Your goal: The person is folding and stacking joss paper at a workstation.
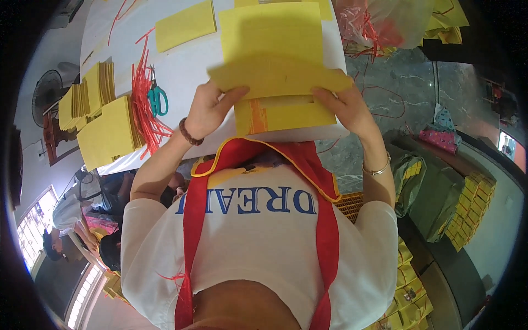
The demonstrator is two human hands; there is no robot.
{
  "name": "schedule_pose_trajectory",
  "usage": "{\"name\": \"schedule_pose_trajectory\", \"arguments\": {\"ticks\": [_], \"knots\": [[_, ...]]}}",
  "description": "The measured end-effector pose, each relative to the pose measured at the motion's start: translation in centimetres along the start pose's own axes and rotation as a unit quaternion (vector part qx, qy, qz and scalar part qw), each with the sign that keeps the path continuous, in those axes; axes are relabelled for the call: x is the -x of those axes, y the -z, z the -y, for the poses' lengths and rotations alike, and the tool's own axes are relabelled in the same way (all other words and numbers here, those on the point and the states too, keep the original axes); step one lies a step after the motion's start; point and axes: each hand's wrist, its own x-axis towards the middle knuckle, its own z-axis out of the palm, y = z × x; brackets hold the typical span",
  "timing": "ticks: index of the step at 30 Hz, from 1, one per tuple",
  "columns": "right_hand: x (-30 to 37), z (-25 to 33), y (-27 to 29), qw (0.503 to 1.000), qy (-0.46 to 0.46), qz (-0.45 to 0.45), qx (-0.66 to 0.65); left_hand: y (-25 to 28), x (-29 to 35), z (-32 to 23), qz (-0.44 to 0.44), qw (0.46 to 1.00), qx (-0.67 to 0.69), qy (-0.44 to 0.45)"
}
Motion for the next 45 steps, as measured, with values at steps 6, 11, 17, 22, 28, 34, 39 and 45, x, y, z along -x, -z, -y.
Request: {"name": "schedule_pose_trajectory", "arguments": {"ticks": [6,11,17,22,28,34,39,45], "knots": [[-1.2,1.1,-1.8,0.982,-0.017,-0.113,-0.150,-1.7,-0.9,1.1,-0.106,0.985,0.133,0.039],[-1.2,1.2,-1.7,0.984,0.008,-0.131,-0.118,-1.3,-1.0,1.0,-0.069,0.985,0.111,0.110],[-1.6,1.4,-1.9,0.982,-0.089,-0.104,-0.131,-1.6,-1.5,1.6,-0.120,0.976,0.172,0.050],[-2.0,0.8,-2.1,0.972,-0.100,-0.120,-0.177,-0.8,-2.0,0.9,-0.087,0.970,0.206,0.094],[-2.3,0.5,-2.0,0.978,-0.116,-0.122,-0.125,0.4,-2.7,0.2,-0.038,0.978,0.147,0.146],[-2.4,0.9,-2.1,0.980,-0.095,-0.127,-0.118,1.5,-2.1,-0.9,-0.057,0.980,-0.086,0.167],[-2.4,0.8,-2.2,0.982,-0.104,-0.118,-0.107,1.3,-3.8,-1.3,-0.136,0.910,-0.351,-0.174],[-2.5,0.6,-2.4,0.980,-0.091,-0.135,-0.119,-2.6,-5.8,-0.4,0.014,0.897,-0.366,-0.247]]}}
